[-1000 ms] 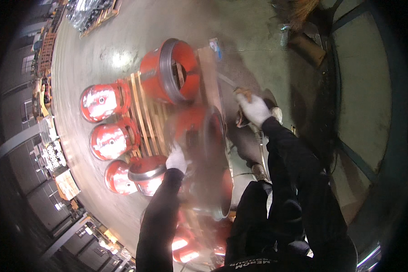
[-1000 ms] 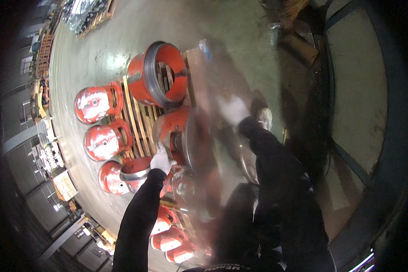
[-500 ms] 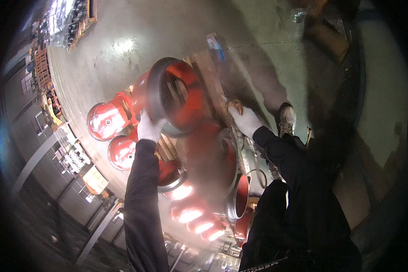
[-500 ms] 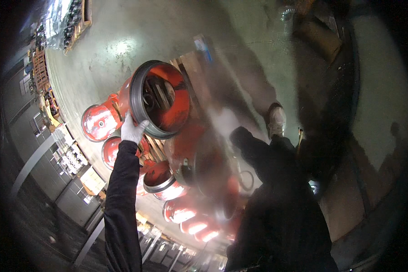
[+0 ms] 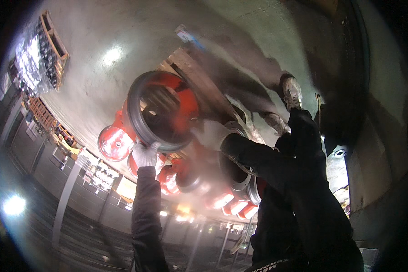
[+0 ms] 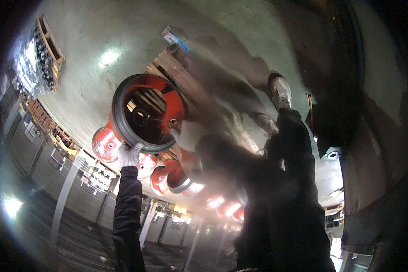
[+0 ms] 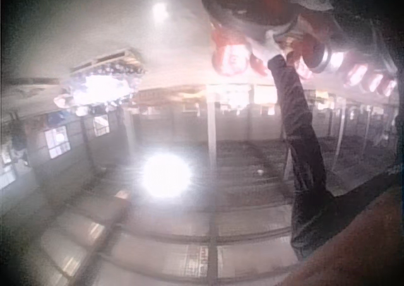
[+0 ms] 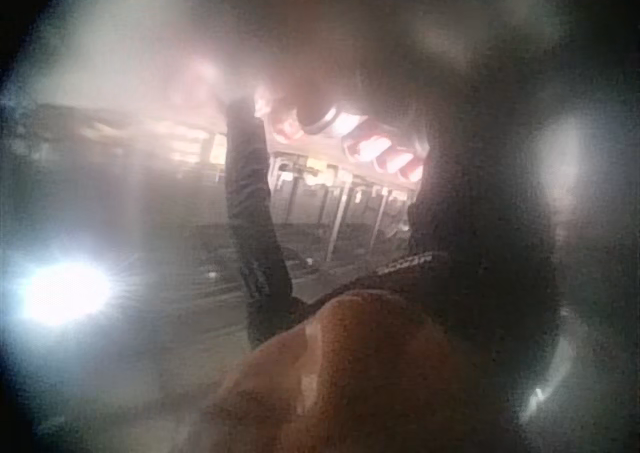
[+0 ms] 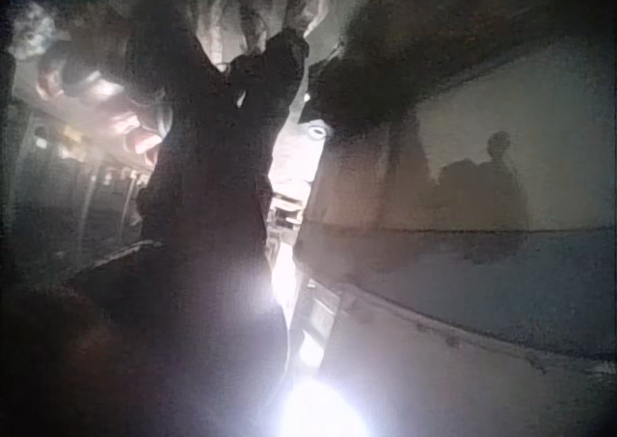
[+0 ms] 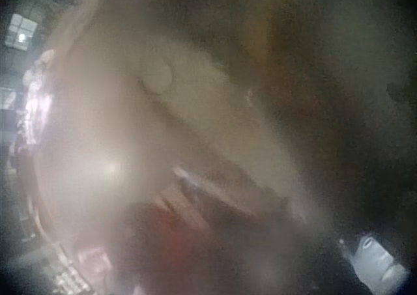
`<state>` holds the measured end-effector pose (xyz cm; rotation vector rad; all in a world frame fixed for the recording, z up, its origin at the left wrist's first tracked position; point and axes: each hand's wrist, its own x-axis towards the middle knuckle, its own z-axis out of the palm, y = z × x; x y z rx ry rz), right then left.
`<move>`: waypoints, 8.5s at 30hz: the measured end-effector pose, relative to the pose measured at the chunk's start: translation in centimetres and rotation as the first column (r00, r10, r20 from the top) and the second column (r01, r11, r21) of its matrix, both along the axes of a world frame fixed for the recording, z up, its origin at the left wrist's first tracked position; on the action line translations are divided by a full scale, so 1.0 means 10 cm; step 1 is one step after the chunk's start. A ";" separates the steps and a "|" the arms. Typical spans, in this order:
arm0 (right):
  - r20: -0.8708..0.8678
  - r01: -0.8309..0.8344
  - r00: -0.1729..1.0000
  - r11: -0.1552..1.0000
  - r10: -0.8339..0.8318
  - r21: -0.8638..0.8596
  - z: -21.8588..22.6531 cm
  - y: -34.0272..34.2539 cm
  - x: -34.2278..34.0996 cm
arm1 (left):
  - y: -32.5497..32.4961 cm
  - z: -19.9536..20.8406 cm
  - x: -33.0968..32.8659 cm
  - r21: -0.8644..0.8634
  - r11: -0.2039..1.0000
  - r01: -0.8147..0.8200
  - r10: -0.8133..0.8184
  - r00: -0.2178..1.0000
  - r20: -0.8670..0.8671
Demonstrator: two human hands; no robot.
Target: The person uses a wire brush to scrub the inner surfaces of several red metal parts arranged on a wooden pallet. They rotate each part by hand to access different areas and continue brushing until the end of the clip.
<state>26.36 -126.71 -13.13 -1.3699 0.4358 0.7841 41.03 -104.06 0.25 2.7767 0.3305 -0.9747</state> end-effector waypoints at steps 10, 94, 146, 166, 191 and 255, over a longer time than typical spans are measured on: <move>-0.065 0.077 0.995 0.996 -0.080 -0.045 0.15 -0.04 -0.01 | -0.11 0.03 0.02 0.011 0.999 -0.047 0.047 0.999 -0.023; -0.047 0.081 0.995 0.993 -0.085 -0.086 -0.30 0.44 0.12 | -0.16 0.03 -0.01 0.086 0.994 0.063 -0.066 0.997 0.034; -0.220 0.070 0.974 0.994 -0.050 0.086 -0.04 -0.10 0.22 | 0.06 -0.06 -0.02 0.131 0.984 0.124 -0.130 0.991 0.041; 0.086 0.051 0.995 0.991 -0.041 -0.126 0.01 0.14 -0.10 | 0.01 -0.05 -0.01 0.155 0.978 0.138 -0.145 0.989 0.036; -0.114 -0.083 0.990 0.996 0.081 -0.013 -0.16 0.09 0.00 | 0.13 -0.10 0.00 0.053 0.988 0.143 -0.145 0.988 0.051; -0.085 -0.046 0.995 0.998 0.050 0.054 0.17 0.13 -0.27 | -0.16 0.04 0.00 -0.049 0.999 0.024 -0.022 0.999 0.043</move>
